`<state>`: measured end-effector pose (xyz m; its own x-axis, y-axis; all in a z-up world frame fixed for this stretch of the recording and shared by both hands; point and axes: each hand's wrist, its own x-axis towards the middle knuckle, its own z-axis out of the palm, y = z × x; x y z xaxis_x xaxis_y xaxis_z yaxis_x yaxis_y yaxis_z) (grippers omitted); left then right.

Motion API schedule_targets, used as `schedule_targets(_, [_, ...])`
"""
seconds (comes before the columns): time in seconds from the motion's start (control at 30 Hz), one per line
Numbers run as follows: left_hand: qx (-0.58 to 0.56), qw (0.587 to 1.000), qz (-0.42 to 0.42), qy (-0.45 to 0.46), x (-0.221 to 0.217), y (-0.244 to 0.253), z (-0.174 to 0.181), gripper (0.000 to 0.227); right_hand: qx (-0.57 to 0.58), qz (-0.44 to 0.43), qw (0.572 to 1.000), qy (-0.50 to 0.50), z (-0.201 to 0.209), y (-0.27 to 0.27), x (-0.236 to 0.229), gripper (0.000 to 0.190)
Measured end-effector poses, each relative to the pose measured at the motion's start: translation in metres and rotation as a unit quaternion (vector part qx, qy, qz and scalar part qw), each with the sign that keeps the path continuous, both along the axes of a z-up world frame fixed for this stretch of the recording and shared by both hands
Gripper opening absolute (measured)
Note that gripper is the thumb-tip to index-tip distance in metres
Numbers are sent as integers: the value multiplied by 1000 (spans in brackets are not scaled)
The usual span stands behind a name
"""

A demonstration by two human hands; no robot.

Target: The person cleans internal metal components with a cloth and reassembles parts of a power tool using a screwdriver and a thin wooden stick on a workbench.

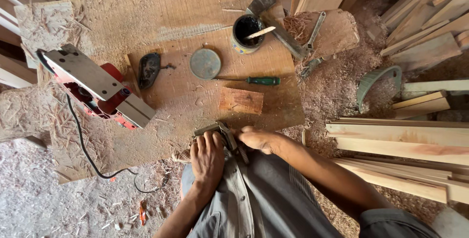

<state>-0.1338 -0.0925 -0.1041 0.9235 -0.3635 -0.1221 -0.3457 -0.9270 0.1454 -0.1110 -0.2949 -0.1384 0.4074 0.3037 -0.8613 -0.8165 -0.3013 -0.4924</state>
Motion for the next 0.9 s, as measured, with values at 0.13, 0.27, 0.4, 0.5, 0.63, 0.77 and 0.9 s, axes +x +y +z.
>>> schedule_targets(0.13, [-4, 1000, -2, 14, -8, 0, 3, 16, 94, -125, 969, 192, 2, 3, -5, 28])
schedule_targets(0.27, [-8, 1000, -5, -6, -15, 2, 4, 14, 107, -171, 948, 246, 9, 9, -13, 28])
schedule_targets(0.4, [-23, 999, -7, -42, -24, 3, 0, 18, 79, -174, 946, 262, 20, 18, -24, 26])
schedule_targets(0.5, [-29, 998, -15, -54, -29, 5, -6, 18, 81, -152, 942, 287, 31, 18, -23, 28])
schedule_targets(0.63, [-24, 996, -51, -74, -31, 6, -10, 18, 67, -123, 941, 307, 39, 13, -24, 24])
schedule_targets(0.77, [-25, 995, -63, -70, -33, 4, -8, 20, 86, -138, 934, 319, 28, 5, -24, 20])
schedule_targets(0.9, [-12, 996, -74, -54, -32, 2, -5, 22, 118, -177, 915, 344, 20, -2, -27, 22])
